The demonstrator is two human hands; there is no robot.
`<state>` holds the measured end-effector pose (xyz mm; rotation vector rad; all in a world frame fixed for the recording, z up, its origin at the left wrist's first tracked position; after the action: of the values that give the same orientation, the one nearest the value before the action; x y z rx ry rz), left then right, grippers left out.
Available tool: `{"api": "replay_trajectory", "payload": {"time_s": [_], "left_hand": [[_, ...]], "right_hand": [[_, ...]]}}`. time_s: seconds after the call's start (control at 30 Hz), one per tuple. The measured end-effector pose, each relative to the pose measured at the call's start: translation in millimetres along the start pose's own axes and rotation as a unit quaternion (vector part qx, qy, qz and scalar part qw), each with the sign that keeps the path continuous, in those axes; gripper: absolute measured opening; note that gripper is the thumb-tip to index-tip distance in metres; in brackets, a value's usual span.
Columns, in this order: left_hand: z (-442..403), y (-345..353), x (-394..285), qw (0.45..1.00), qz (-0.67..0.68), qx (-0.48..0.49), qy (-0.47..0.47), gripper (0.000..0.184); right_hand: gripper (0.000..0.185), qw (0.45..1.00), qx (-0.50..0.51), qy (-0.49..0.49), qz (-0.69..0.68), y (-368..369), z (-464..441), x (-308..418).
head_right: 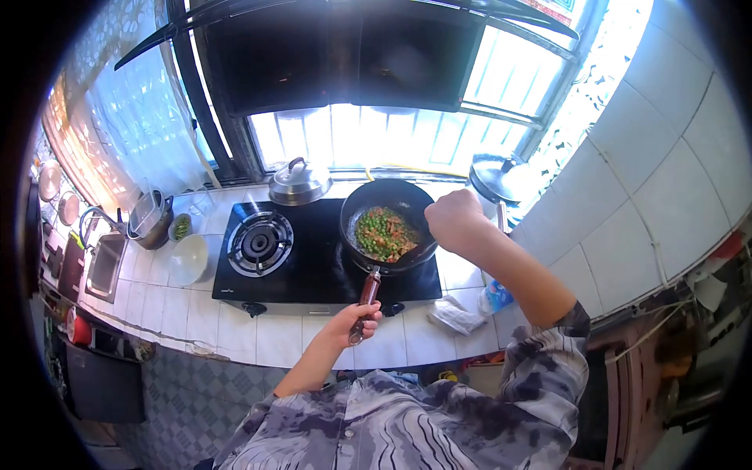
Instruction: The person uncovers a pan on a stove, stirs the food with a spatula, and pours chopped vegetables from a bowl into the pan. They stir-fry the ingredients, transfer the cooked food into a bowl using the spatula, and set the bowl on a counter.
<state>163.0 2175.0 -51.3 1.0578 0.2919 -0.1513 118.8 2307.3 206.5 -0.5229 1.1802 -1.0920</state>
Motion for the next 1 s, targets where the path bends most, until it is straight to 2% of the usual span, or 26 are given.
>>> {"api": "replay_trajectory", "payload": {"time_s": [0.17,0.2,0.33,0.4,0.47,0.5,0.6,0.63,0.67,0.77,0.87,1.0], "left_hand": [[-1.0,-2.2,-0.5,1.000,0.003,0.006,0.004,0.020],[-1.5,-2.6,-0.3,1.000,0.008,0.005,0.001,0.019],[-1.0,-1.5,0.3,1.000,0.014,0.005,-0.005,0.019],[2.2,2.8,-0.7,1.000,0.012,-0.006,-0.004,0.016],[4.3,-4.3,-3.9,0.996,-0.031,-0.078,0.002,0.015],[3.9,-4.1,-5.0,0.997,-0.031,-0.077,0.001,0.015],[1.2,-5.8,-0.4,0.998,0.030,-0.051,-0.038,0.019],[-3.6,-1.0,2.3,0.993,0.102,0.007,-0.059,0.018],[-7.2,5.9,2.7,0.980,0.172,0.067,-0.080,0.017],[-14.8,0.0,3.9,0.984,0.150,0.059,-0.071,0.014],[-16.4,1.3,2.7,0.990,0.118,0.044,-0.066,0.016],[-12.4,6.7,7.5,0.992,0.099,0.017,-0.078,0.018]], "right_hand": [[0.015,1.000,-0.028,-0.005,-0.005,61.6,-64.3,26.3],[0.015,0.998,-0.062,0.024,0.003,68.9,-76.6,23.4],[0.016,0.988,-0.126,0.084,0.032,51.5,-69.8,4.6],[0.017,0.990,-0.116,0.070,0.047,28.4,-46.6,3.1],[0.018,0.994,-0.051,0.050,0.082,27.5,-35.5,9.4],[0.018,0.995,-0.038,0.055,0.080,29.0,-31.9,14.4],[0.017,0.993,-0.037,0.073,0.089,60.7,-54.6,28.2],[0.017,0.986,-0.092,0.082,0.115,71.4,-65.8,31.5],[0.017,0.985,-0.094,0.084,0.115,81.8,-74.2,30.5],[0.018,0.986,-0.107,0.130,-0.021,85.3,-75.4,7.7],[0.017,0.976,-0.111,0.171,-0.082,65.8,-57.6,-16.4],[0.021,0.960,-0.047,0.212,-0.176,91.2,-94.0,-49.2]]}}
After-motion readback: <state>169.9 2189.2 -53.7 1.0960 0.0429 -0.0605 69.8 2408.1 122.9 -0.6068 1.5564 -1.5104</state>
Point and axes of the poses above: each hand's wrist, its own z-axis away from the middle knuckle, its own y-axis out of the palm, x = y × z, the point moved 9 cm from there along -z, towards the middle knuckle, and after that the axes turned 2 degrees about -y, right-handed, at the moved point
